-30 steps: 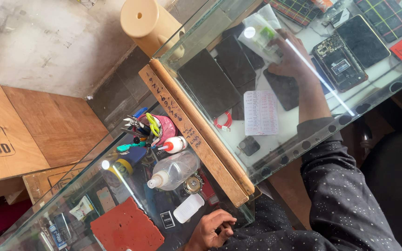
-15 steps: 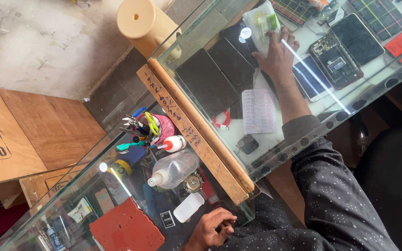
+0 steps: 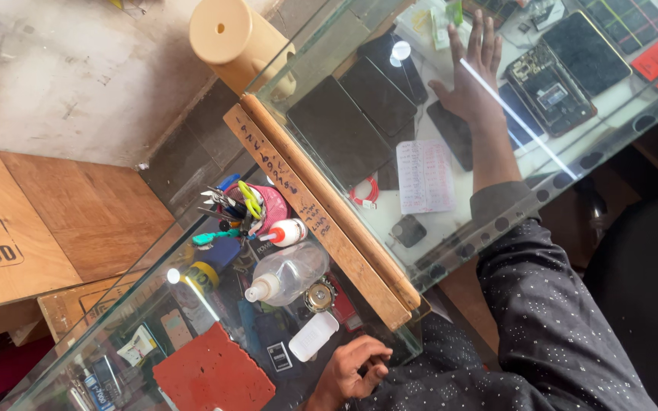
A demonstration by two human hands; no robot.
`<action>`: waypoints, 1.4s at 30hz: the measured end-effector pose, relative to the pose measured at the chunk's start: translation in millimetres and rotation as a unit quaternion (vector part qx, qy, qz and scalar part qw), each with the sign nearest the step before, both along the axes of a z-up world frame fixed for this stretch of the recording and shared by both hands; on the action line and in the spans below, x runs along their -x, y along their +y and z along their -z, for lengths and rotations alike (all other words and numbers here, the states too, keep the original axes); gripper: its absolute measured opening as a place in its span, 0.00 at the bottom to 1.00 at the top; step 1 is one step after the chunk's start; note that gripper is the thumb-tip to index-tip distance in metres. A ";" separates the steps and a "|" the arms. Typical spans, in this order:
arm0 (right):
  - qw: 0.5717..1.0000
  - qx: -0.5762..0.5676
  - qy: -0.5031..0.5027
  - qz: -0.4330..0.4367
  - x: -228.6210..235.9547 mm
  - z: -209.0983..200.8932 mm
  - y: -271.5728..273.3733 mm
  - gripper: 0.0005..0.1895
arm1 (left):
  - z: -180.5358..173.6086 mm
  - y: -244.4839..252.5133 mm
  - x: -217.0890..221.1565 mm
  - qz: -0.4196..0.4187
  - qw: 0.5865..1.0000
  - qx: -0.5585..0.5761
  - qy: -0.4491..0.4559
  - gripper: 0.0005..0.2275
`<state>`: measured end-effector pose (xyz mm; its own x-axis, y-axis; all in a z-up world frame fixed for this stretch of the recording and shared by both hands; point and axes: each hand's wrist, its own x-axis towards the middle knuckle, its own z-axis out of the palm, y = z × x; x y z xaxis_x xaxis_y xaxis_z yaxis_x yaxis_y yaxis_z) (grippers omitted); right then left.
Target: The person cleans internal components of a disassembled phone with a brush, applies adhesive, and organizes various small electronic parts and replacement screens on a glass workbench.
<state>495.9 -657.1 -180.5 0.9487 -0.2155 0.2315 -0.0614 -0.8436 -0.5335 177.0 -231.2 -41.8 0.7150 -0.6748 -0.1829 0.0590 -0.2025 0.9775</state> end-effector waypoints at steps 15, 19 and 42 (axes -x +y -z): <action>0.926 -0.019 -0.219 0.308 261.2 9.7 40.5 0.19 | -34.2 -7.5 -6.2 0.020 0.998 0.045 -0.048 0.14; 0.944 0.056 -0.239 0.220 223.9 11.7 -37.5 0.47 | -37.5 5.8 3.6 0.038 0.990 0.089 -0.101 0.16; 0.872 -0.429 -0.195 0.132 273.4 26.9 56.3 0.08 | -70.8 194.3 58.1 -0.320 0.851 -0.172 -0.378 0.10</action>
